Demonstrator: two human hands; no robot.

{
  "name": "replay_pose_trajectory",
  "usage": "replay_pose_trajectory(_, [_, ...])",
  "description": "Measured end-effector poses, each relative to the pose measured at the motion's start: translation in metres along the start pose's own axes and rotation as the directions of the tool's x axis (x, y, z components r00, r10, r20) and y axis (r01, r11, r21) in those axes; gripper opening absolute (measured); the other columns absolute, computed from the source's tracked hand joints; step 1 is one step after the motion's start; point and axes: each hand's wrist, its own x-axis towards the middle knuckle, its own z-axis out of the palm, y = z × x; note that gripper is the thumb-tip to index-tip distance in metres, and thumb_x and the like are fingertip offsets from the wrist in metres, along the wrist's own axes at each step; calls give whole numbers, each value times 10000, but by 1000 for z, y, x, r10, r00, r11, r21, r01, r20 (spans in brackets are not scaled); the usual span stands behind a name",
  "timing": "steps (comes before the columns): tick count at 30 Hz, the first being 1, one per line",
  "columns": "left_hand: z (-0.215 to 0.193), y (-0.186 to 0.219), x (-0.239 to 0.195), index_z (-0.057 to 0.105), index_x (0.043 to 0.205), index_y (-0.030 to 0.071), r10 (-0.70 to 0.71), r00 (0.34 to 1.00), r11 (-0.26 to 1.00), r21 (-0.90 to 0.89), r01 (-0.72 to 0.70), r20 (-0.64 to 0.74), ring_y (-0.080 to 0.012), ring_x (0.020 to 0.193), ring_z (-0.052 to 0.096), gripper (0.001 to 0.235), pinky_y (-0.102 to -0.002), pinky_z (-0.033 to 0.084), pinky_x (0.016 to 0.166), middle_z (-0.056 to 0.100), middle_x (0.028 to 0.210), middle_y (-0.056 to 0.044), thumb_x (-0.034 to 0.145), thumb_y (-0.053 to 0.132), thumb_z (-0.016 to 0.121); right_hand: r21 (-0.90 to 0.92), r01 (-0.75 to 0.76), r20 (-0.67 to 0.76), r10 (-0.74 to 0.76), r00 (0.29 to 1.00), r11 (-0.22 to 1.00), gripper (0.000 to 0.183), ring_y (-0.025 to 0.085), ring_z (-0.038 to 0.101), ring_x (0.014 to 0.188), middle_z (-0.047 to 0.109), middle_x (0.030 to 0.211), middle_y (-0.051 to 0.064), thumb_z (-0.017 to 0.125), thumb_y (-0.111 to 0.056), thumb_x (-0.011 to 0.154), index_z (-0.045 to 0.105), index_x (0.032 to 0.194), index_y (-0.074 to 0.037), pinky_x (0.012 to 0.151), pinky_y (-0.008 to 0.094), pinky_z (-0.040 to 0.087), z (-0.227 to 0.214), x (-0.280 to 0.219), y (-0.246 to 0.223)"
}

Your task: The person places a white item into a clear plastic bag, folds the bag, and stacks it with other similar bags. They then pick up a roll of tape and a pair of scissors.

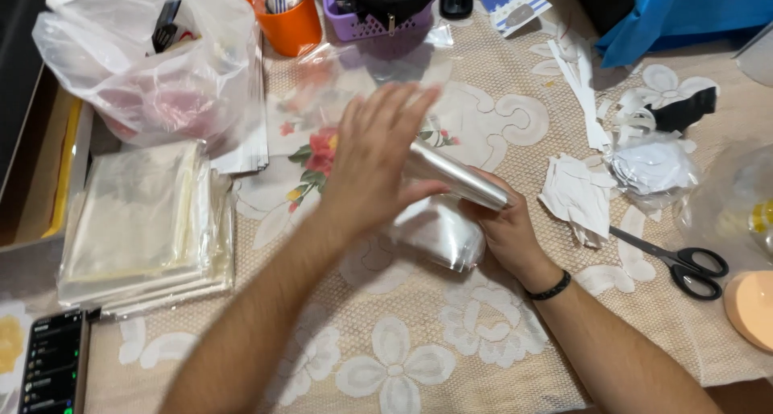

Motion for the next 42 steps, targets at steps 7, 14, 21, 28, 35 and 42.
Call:
replay_pose_trajectory(7, [18,50,-45,78,1602,38,-380,901,904,-289,314,-208,-505,1506,153,953,-631,117,1215,161,1619,-315,876,66,694,22,35,-184,-31,982,999,413,190,593,1159,671,1211,89,669,-78,945,567,1344,-39,1054,434,512,23,-8,-27])
replay_pose_trajectory(14, [37,29,-48,314,1521,1,-498,862,794,-449,410,-95,-460,1403,388,597,-534,371,1161,302,1586,-263,948,-147,385,-88,-50,-204,31,979,995,438,253,586,1195,628,1273,148,620,-25,961,533,1390,-17,1060,449,497,7,-2,-9])
replay_pose_trajectory(21, [82,-35,-72,658,973,103,-426,905,903,-65,425,-5,-344,1222,616,155,-441,535,980,612,1305,-124,864,-7,655,-38,-104,-287,89,954,994,460,238,593,1208,647,1282,145,654,57,910,594,1357,-33,1054,419,490,6,1,0])
replay_pose_trajectory(28, [39,-5,-62,614,1024,12,-260,964,949,174,265,-52,-359,960,723,194,-448,632,750,577,1323,-220,879,-116,635,40,-175,-303,179,936,984,403,259,658,1131,683,1224,169,625,79,910,627,1303,-12,1017,416,535,7,2,-14])
replay_pose_trajectory(35, [42,-15,-62,718,918,73,-226,973,784,583,212,-49,-172,817,627,198,-275,513,592,663,899,-57,748,-27,738,342,-69,-325,188,927,937,309,239,720,1020,724,1127,120,674,-29,926,672,1223,-116,1014,425,581,-13,9,3])
replay_pose_trajectory(42, [36,-5,-61,635,1257,-19,-253,967,927,289,238,13,-291,822,719,446,-391,616,695,645,1197,-117,818,-95,650,475,-34,-314,206,927,879,286,234,740,970,740,1081,124,722,-29,869,679,1138,-115,981,393,599,-5,8,-16])
